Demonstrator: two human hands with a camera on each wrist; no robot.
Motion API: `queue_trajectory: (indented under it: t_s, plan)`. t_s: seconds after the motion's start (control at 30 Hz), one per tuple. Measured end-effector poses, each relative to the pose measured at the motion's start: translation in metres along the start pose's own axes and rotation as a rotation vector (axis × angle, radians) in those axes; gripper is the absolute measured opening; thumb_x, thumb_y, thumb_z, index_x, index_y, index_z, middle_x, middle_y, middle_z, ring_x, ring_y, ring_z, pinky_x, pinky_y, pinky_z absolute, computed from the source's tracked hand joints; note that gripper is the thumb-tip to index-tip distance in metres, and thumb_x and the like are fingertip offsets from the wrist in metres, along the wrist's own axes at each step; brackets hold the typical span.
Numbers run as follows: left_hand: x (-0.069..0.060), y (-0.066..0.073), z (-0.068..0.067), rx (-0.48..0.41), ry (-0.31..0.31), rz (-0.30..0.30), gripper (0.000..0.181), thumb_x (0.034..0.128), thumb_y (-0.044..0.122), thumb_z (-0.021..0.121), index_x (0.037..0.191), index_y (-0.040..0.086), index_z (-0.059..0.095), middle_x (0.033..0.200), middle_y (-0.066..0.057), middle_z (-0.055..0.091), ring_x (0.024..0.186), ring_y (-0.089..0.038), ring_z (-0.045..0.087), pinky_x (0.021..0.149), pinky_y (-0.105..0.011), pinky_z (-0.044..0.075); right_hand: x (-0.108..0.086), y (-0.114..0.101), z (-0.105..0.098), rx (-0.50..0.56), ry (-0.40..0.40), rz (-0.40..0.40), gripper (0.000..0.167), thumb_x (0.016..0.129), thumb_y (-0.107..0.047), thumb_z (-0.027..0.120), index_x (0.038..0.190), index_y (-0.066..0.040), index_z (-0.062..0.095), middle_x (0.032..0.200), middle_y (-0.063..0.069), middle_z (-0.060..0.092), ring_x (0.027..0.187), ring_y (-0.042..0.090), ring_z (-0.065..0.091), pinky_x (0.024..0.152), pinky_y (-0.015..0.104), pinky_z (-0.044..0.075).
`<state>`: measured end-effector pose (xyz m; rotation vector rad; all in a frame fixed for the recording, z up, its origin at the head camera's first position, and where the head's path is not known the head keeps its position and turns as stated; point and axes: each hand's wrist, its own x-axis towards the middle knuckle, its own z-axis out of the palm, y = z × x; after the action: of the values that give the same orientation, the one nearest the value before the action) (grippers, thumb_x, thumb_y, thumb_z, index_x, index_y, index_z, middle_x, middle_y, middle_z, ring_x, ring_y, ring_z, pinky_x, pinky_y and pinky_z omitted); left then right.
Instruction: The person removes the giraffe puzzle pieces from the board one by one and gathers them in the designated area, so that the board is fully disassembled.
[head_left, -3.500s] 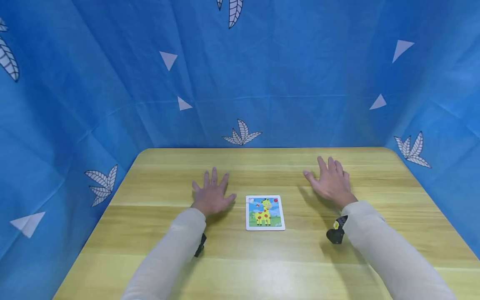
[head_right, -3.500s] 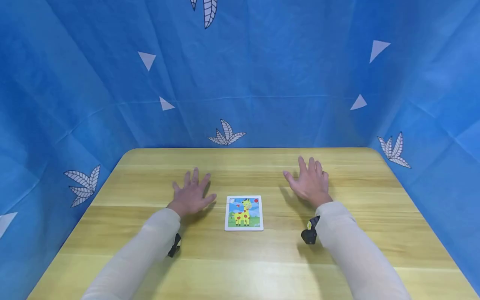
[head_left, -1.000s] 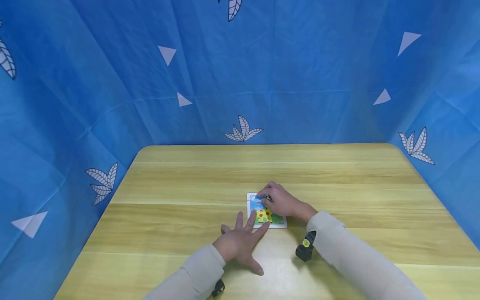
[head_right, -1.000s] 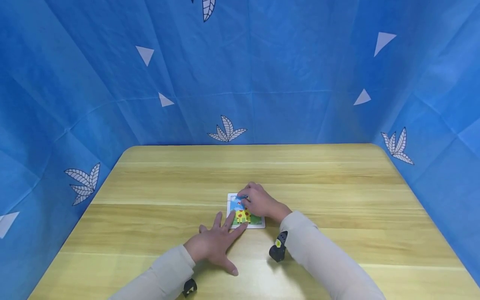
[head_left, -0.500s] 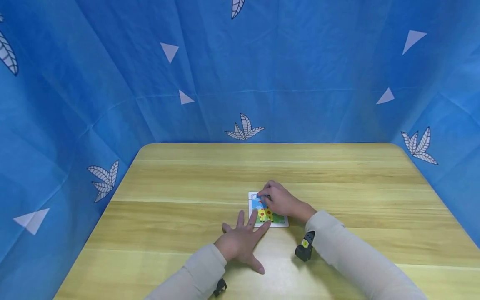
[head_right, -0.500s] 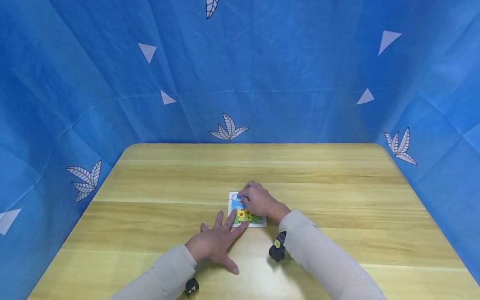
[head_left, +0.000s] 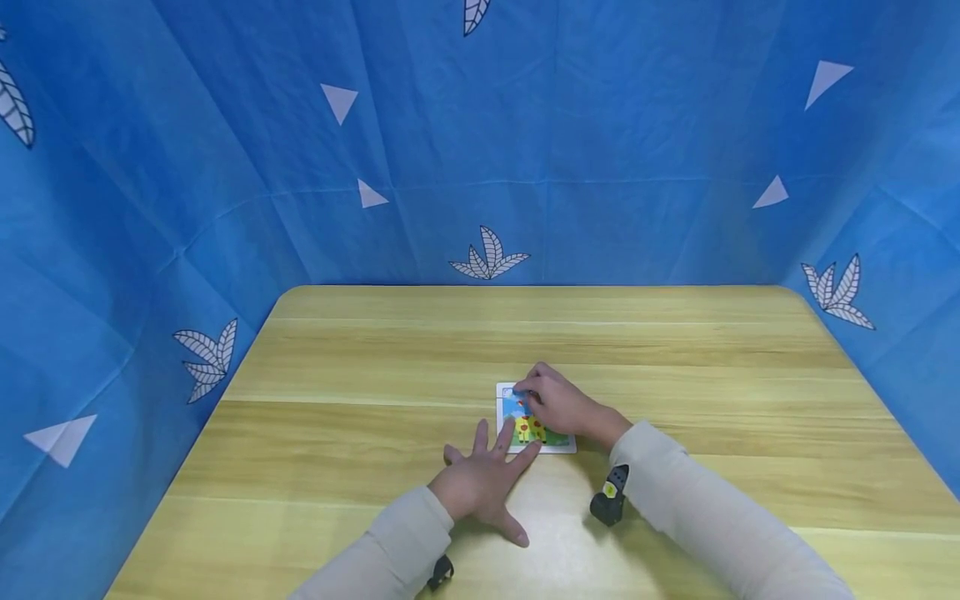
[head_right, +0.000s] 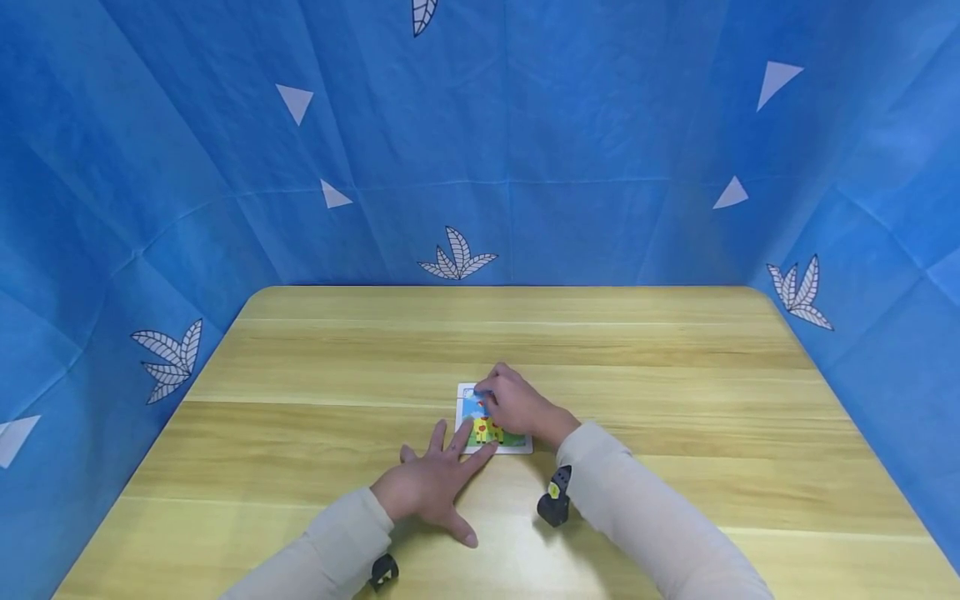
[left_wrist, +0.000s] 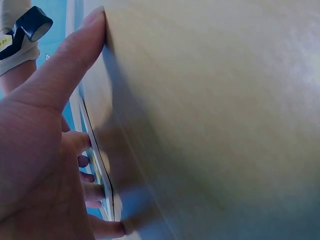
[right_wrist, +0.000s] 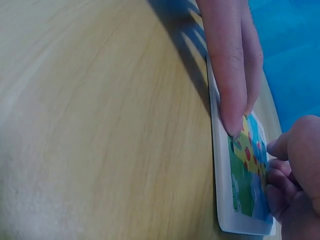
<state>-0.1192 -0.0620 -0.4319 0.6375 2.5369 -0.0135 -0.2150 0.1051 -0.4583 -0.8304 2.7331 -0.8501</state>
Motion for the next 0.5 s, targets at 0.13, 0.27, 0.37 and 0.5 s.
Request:
queue_trajectory:
  t_s: [0.13,0.27,0.37,0.5]
  plan:
    - [-0.0001,-0.0004,-0.0003,-0.003,0.0,-0.003,0.118,0.0544,0.075,0.071,0.15,0.042,0.009,0.159,-0.009,0.001,0.141,-0.045,0.008,0.088,-0.076,0.028,-0.0001,-0.0024,-0.0006,0.013,0.005,0.009,0.028,0.094,-0.005,0.049,0.118,0.0,0.064,0.106,0.009,0.055,0.09,0.015,0.053,0.081,0.032,0.049]
    - [-0.0007,-0.0002,-0.0004,-0.009,-0.004,0.001,0.117,0.0546,0.074,0.071,0.15,0.042,0.01,0.159,-0.01,0.001,0.141,-0.045,0.008,0.088,-0.076,0.028,0.0001,-0.0026,0.0003,0.017,0.008,0.015,0.028,0.093,-0.006,0.05,0.117,0.0,0.063,0.106,0.009,0.056,0.091,0.016,0.054,0.083,0.034,0.049]
    - [-0.0015,-0.0001,-0.0008,-0.016,-0.005,0.006,0.117,0.0553,0.074,0.071,0.15,0.041,0.011,0.159,-0.01,0.002,0.141,-0.045,0.008,0.088,-0.076,0.028,0.0006,-0.0017,0.0013,0.02,0.015,0.017,0.027,0.094,-0.006,0.05,0.117,0.001,0.063,0.106,0.009,0.056,0.091,0.016,0.054,0.084,0.034,0.049]
    - [-0.0019,0.0,-0.0018,-0.021,-0.008,0.007,0.116,0.0559,0.073,0.071,0.15,0.041,0.012,0.159,-0.01,0.002,0.141,-0.045,0.008,0.088,-0.076,0.028,0.0012,-0.0014,0.0022,0.024,0.021,0.027,0.026,0.094,-0.006,0.049,0.116,-0.001,0.062,0.103,0.008,0.055,0.09,0.016,0.054,0.084,0.035,0.049]
